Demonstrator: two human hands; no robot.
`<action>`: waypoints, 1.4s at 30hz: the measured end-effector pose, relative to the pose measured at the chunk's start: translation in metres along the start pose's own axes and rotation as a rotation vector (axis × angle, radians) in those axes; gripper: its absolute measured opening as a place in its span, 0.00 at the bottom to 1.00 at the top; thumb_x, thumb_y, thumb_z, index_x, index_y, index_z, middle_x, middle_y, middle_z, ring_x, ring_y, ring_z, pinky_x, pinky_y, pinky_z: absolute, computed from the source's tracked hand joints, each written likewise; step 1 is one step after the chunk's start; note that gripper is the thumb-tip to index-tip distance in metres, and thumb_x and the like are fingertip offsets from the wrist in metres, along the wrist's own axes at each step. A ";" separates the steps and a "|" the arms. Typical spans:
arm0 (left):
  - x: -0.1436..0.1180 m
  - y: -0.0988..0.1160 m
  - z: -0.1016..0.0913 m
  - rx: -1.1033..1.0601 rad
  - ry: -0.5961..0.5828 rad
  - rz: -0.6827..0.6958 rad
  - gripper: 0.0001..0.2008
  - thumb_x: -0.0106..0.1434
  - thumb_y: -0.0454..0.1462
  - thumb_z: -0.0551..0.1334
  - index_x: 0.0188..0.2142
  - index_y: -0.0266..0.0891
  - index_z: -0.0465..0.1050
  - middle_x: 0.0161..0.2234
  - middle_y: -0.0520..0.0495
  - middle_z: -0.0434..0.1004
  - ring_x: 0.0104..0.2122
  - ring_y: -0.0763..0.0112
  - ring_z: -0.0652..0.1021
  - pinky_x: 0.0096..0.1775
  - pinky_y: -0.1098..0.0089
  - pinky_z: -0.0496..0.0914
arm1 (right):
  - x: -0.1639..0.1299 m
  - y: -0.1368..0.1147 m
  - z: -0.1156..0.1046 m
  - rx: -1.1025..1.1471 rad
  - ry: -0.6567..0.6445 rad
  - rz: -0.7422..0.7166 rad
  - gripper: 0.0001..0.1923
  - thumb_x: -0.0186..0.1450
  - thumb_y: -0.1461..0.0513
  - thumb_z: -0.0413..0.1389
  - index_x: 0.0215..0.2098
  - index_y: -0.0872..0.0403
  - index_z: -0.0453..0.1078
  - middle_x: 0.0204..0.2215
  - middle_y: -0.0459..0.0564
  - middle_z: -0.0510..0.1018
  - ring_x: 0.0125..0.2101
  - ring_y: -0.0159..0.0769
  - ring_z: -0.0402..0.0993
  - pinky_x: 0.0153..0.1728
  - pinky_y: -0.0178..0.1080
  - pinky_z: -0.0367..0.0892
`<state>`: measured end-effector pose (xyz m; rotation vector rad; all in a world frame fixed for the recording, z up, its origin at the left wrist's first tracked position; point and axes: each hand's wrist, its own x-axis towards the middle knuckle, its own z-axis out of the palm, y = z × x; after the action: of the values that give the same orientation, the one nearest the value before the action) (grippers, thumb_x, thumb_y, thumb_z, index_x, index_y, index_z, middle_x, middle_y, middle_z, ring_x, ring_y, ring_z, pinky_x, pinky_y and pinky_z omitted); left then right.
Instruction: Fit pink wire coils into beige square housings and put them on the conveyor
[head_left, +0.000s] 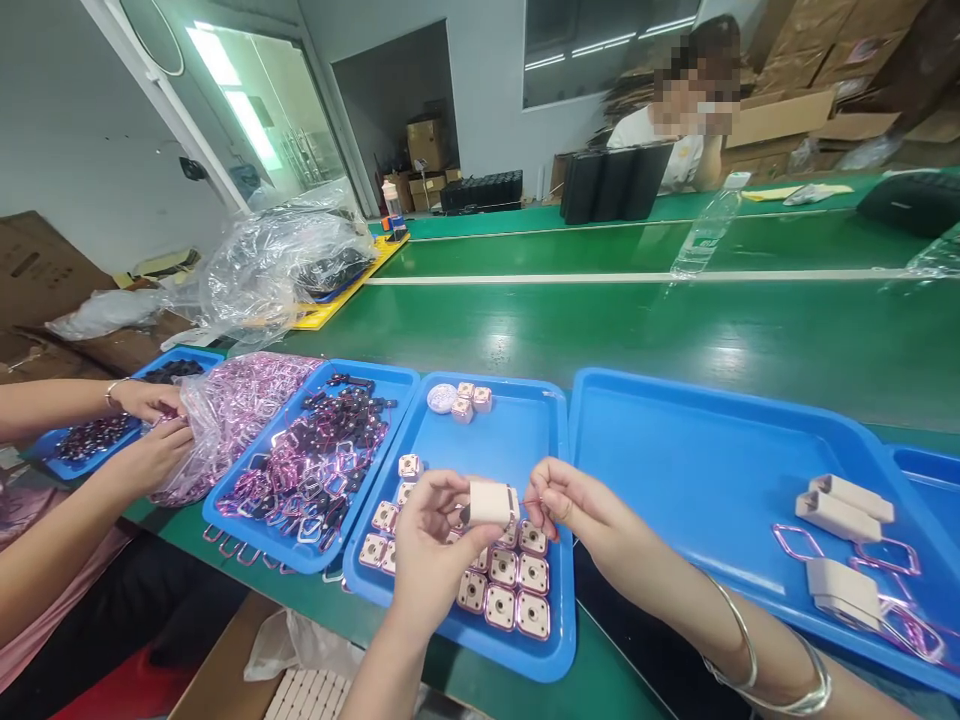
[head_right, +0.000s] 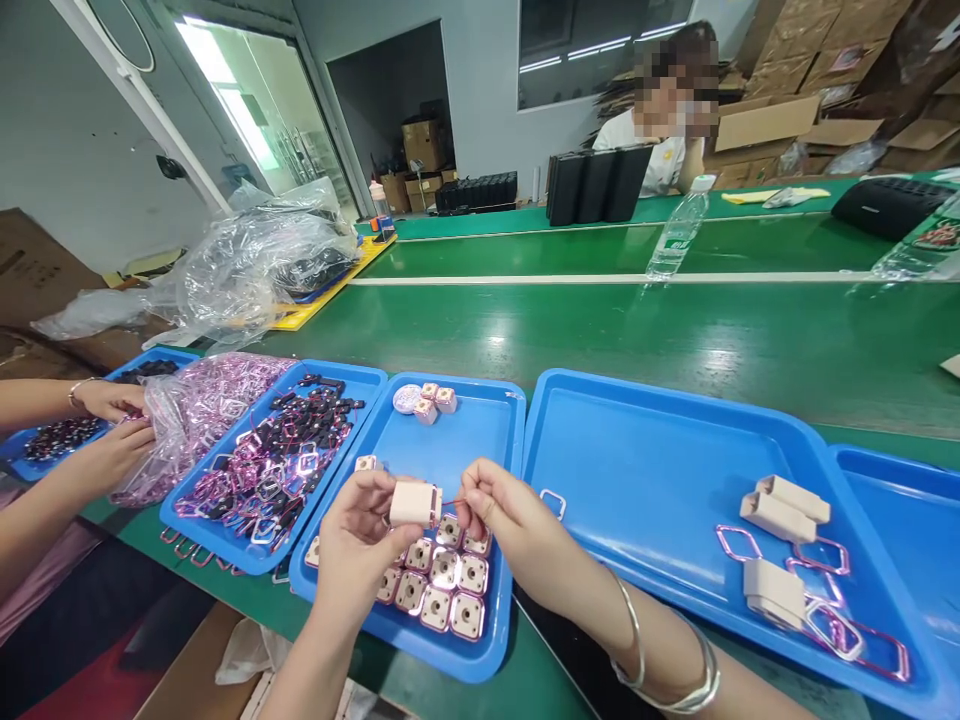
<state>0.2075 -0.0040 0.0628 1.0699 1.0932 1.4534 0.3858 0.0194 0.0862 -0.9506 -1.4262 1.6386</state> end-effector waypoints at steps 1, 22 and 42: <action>0.000 0.000 0.000 0.005 0.011 0.000 0.19 0.46 0.31 0.73 0.35 0.39 0.68 0.36 0.47 0.80 0.35 0.71 0.79 0.36 0.76 0.73 | 0.000 0.000 0.000 0.020 -0.020 0.007 0.19 0.65 0.46 0.52 0.28 0.51 0.61 0.23 0.44 0.67 0.25 0.34 0.61 0.29 0.37 0.58; -0.025 0.032 0.006 0.703 -0.117 0.632 0.08 0.57 0.35 0.68 0.37 0.40 0.74 0.39 0.44 0.81 0.38 0.65 0.81 0.42 0.69 0.76 | 0.002 0.021 -0.005 0.177 -0.177 0.241 0.14 0.64 0.51 0.57 0.30 0.52 0.65 0.23 0.43 0.68 0.26 0.32 0.63 0.30 0.35 0.61; -0.022 -0.007 -0.031 0.171 0.114 -0.069 0.20 0.57 0.42 0.66 0.49 0.40 0.70 0.50 0.38 0.75 0.49 0.57 0.77 0.47 0.64 0.75 | 0.069 -0.006 -0.067 -0.335 0.408 -0.143 0.13 0.48 0.64 0.66 0.32 0.52 0.71 0.33 0.51 0.80 0.37 0.45 0.76 0.42 0.46 0.68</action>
<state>0.1812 -0.0279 0.0476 1.0668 1.3429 1.3986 0.4151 0.1111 0.0817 -1.2554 -1.4611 1.0421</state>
